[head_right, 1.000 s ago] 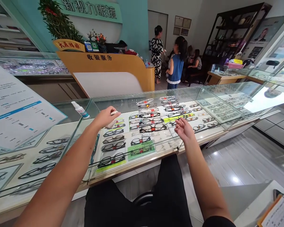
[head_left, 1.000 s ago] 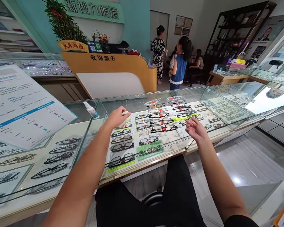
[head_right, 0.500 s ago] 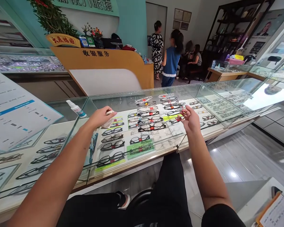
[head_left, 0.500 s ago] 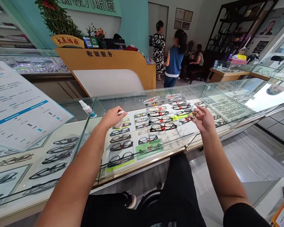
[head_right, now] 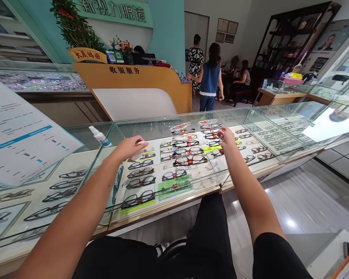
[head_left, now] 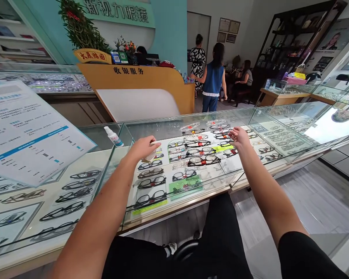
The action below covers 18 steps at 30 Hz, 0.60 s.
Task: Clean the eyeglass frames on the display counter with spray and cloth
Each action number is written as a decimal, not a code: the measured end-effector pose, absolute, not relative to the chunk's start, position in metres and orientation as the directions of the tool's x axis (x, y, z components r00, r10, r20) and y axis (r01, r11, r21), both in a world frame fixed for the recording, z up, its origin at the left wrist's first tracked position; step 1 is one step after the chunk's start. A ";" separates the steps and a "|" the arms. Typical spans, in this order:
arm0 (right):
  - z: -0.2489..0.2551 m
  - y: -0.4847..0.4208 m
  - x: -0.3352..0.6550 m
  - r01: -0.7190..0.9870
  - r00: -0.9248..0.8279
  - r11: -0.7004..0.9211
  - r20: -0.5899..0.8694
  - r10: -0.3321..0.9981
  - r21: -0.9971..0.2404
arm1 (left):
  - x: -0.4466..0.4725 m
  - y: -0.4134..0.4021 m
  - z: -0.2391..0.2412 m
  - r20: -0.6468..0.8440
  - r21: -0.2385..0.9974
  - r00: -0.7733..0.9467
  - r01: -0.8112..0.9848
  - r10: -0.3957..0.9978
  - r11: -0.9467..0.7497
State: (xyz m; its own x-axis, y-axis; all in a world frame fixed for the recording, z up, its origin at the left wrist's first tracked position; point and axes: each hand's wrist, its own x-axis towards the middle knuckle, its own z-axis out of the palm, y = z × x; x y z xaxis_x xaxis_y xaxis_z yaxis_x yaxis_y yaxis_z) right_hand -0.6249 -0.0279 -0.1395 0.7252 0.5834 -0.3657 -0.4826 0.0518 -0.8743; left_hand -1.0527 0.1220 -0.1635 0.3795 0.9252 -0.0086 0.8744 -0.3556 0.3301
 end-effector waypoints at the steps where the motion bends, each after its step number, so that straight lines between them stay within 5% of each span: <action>1: -0.139 -0.027 -0.626 -0.484 0.725 0.052 -0.367 0.582 -0.874 | -1.052 0.121 -0.163 -0.012 0.327 0.384 0.874 0.923 -0.359; 7: -0.124 -0.041 -0.633 -0.480 0.720 0.099 -0.326 0.613 -0.872 | -1.043 0.099 -0.142 0.014 0.259 0.360 0.900 0.933 -0.351; 9: -0.116 -0.054 -0.639 -0.465 0.716 0.144 -0.276 0.642 -0.873 | -1.041 0.075 -0.129 0.151 0.250 0.324 0.902 0.934 -0.353; 12: -0.105 -0.071 -0.658 -0.424 0.676 0.256 -0.115 0.728 -0.869 | -1.039 0.009 -0.130 0.549 0.344 0.311 0.762 0.776 -0.548; 16: -0.098 -0.076 -0.707 -0.396 0.500 0.397 0.168 0.849 -0.828 | -1.025 -0.113 -0.209 0.884 0.245 0.319 0.308 0.342 -0.919; 18: -0.097 -0.067 -0.742 -0.413 0.407 0.386 0.212 0.889 -0.825 | -1.013 -0.164 -0.275 0.744 0.378 0.518 0.194 0.422 -0.905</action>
State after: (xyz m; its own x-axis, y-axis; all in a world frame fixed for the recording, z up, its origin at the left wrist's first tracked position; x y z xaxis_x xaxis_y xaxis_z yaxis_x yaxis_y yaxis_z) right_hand -0.7424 -0.0668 -0.0971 0.4068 0.8886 0.2119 -0.4130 0.3858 -0.8250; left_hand -1.0128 -0.1642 -0.2750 0.5176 0.4222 0.7442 0.1944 -0.9051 0.3782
